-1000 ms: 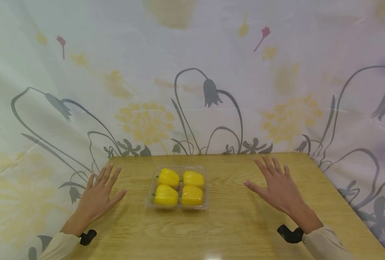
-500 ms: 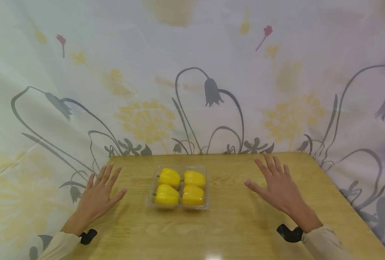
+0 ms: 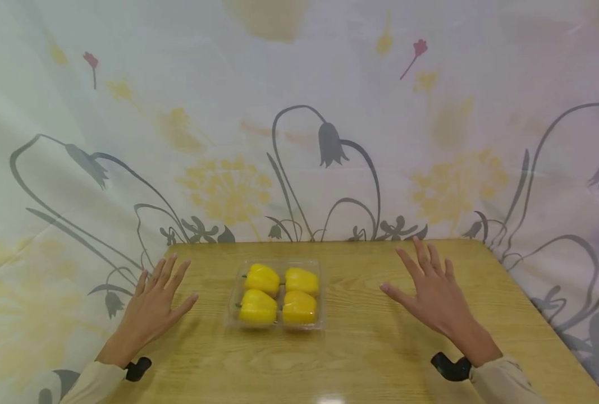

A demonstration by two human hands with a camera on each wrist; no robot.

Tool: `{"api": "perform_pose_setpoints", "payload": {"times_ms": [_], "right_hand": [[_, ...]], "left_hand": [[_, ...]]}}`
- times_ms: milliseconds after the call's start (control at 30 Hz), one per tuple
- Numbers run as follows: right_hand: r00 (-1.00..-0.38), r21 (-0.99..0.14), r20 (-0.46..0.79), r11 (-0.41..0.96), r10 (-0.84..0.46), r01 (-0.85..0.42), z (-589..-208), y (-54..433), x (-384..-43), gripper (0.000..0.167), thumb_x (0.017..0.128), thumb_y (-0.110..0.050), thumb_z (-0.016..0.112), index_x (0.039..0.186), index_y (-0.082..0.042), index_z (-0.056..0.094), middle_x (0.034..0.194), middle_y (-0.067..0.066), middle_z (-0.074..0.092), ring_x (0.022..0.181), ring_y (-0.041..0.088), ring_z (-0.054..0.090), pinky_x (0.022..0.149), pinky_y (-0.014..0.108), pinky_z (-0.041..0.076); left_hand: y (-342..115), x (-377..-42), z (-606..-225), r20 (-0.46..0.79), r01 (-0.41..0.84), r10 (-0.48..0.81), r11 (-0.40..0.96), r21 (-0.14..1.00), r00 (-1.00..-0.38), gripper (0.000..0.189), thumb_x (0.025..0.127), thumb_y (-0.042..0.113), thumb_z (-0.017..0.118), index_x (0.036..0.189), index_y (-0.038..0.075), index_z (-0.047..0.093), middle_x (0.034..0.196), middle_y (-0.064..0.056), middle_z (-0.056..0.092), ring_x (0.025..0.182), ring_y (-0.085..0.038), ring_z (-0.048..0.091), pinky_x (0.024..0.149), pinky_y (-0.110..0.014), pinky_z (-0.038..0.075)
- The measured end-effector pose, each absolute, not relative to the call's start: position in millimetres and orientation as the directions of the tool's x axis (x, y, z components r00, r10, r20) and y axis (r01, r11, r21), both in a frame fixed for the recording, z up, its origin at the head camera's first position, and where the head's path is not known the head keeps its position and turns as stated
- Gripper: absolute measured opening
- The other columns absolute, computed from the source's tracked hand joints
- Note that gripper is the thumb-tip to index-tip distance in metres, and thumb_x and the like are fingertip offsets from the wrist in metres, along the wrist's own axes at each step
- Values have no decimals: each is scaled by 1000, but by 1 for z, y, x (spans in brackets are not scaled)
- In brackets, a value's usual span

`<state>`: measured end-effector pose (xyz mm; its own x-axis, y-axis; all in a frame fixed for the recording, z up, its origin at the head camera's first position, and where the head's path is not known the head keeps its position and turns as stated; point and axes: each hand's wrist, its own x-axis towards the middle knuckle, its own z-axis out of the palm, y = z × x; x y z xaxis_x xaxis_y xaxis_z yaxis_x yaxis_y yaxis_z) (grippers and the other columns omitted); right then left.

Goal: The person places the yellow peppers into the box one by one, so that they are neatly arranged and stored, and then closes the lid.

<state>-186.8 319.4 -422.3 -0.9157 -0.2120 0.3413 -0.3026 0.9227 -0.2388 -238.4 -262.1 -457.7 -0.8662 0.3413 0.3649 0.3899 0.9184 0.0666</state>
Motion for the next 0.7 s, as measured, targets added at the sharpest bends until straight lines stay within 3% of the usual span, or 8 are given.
{"api": "perform_pose_setpoints", "payload": {"times_ms": [367, 700], "right_hand": [[-919, -198, 341, 940, -200, -278, -423, 322, -185, 95, 96, -59, 63, 167, -19, 14, 170, 23, -4, 152, 52, -4, 113, 75, -10], [-923, -194, 332, 943, -195, -270, -422, 320, -186, 98, 95, -61, 64, 167, -14, 16, 170, 23, -1, 153, 51, -3, 113, 76, -9]], "left_hand": [[-260, -234, -459, 370, 385, 330, 919, 84, -868, 82, 100, 56, 58, 164, 14, 29, 171, -18, 12, 155, -43, 11, 123, -64, 1], [-259, -234, -459, 365, 377, 332, 925, 56, -870, 82, 100, 59, 56, 165, 17, 28, 170, -18, 14, 155, -43, 13, 120, -68, 11]]}}
